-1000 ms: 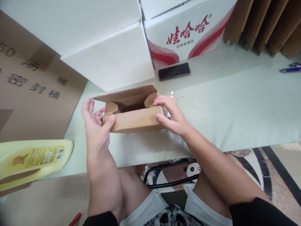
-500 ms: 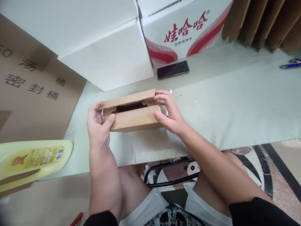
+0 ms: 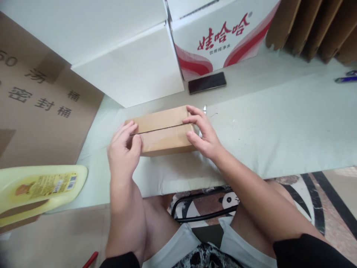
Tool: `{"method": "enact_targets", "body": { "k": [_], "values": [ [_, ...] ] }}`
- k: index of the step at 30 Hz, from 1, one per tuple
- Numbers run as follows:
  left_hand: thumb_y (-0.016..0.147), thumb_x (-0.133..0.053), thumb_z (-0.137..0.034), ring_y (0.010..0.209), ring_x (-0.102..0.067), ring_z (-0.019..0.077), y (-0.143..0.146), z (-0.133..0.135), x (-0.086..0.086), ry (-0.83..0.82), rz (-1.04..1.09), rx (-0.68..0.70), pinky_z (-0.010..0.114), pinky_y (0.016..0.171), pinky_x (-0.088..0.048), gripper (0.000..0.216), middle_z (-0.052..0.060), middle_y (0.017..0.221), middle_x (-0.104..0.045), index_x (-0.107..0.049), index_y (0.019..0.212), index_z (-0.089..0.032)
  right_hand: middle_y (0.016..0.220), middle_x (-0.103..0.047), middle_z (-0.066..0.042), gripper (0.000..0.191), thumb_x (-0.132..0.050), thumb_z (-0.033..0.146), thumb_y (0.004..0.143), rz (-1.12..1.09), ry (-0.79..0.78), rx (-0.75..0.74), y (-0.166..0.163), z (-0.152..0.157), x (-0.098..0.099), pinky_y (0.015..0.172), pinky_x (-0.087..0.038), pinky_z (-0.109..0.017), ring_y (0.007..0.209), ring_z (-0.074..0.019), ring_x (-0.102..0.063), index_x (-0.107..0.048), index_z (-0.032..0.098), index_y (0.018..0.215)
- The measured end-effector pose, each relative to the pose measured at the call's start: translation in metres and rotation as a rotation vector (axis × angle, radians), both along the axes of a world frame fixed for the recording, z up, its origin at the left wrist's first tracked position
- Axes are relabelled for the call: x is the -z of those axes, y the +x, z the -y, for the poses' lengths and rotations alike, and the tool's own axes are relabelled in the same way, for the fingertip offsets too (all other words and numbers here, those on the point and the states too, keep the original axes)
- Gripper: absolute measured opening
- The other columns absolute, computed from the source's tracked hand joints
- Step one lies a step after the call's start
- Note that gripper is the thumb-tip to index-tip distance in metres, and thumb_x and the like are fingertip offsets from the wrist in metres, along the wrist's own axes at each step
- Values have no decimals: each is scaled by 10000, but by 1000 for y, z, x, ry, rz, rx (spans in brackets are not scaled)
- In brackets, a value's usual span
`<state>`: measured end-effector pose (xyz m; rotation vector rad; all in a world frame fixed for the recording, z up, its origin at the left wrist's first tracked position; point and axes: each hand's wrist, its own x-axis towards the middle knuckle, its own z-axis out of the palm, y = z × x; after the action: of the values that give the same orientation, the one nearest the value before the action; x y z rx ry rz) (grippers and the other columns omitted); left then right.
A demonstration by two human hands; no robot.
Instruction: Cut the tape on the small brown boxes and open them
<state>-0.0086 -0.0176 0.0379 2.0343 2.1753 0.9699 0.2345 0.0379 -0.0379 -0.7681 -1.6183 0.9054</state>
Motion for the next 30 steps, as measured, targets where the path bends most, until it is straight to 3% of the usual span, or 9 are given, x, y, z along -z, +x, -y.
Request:
{"method": "enact_targets", "body": {
  "k": [3,5,7,10,14,18,21,24,30],
  "values": [
    [975,-510,-462,1515,-441,365,11,9,-11,-202,-159,44,577,1265,-333,624,228,1579,-502,-578,1449,-62,1567,-472,-95,336,-573,546,966,-9,22,-17,1,-1,2,1275,-263,-579,1513,-315,-402,-621,290,1178],
    [898,-607,-635,1575,-305,422,16,14,-17,-311,-247,77,620,1275,-277,901,277,1655,-350,-449,1545,-28,1573,-468,-95,342,-569,549,969,-4,21,-26,1,-1,1,1274,-265,-577,1514,-319,-401,-619,289,1186],
    [788,-691,-746,1595,-213,465,19,16,-20,-376,-295,89,660,1264,-261,1095,257,1692,-281,-384,1595,-70,1583,-462,-94,361,-561,564,969,8,8,-29,2,0,0,1274,-267,-574,1518,-322,-396,-614,290,1198],
    [769,-739,-732,1599,-145,500,22,15,-25,-448,-319,65,697,1233,-296,1073,156,1723,-269,-377,1619,-186,1589,-456,-106,379,-558,572,967,18,-10,-24,2,1,-2,1266,-285,-563,1511,-320,-407,-608,283,1208],
    [820,-750,-647,1606,-135,480,27,12,-28,-510,-314,14,636,1183,-431,968,73,1724,-293,-384,1622,-249,1603,-446,-112,440,-524,622,962,31,-20,-26,2,1,1,1249,-311,-542,1521,-312,-393,-600,283,1231],
    [794,-749,-689,1604,-146,480,15,9,-21,-425,-213,13,628,1177,-440,956,65,1707,-341,-426,1601,-292,1655,-389,-70,608,-372,741,954,-70,-120,-15,2,-2,11,1136,-452,-493,1497,-292,-426,-486,345,1401],
    [725,-775,-744,1595,-161,498,-9,7,-10,-313,-55,14,667,1245,-302,1014,90,1694,-369,-458,1582,-303,1620,-436,-72,599,-395,734,947,-114,-222,56,2,-4,17,1110,-477,-483,1411,-278,-518,-472,352,1402],
    [724,-775,-749,1600,-215,443,-35,4,0,-220,119,32,614,1305,-183,1011,97,1687,-386,-457,1579,-313,1583,-478,-104,585,-478,686,937,-36,-299,68,0,-5,19,1118,-473,-517,1397,-300,-532,-485,330,1401],
    [747,-742,-771,1587,-300,365,-56,0,8,-153,374,44,533,1307,-239,1043,145,1702,-341,-409,1599,-270,1583,-492,-161,684,-514,670,944,70,-351,-183,-8,-2,15,1154,-429,-589,1446,-331,-503,-407,295,1506]
  ]
}}
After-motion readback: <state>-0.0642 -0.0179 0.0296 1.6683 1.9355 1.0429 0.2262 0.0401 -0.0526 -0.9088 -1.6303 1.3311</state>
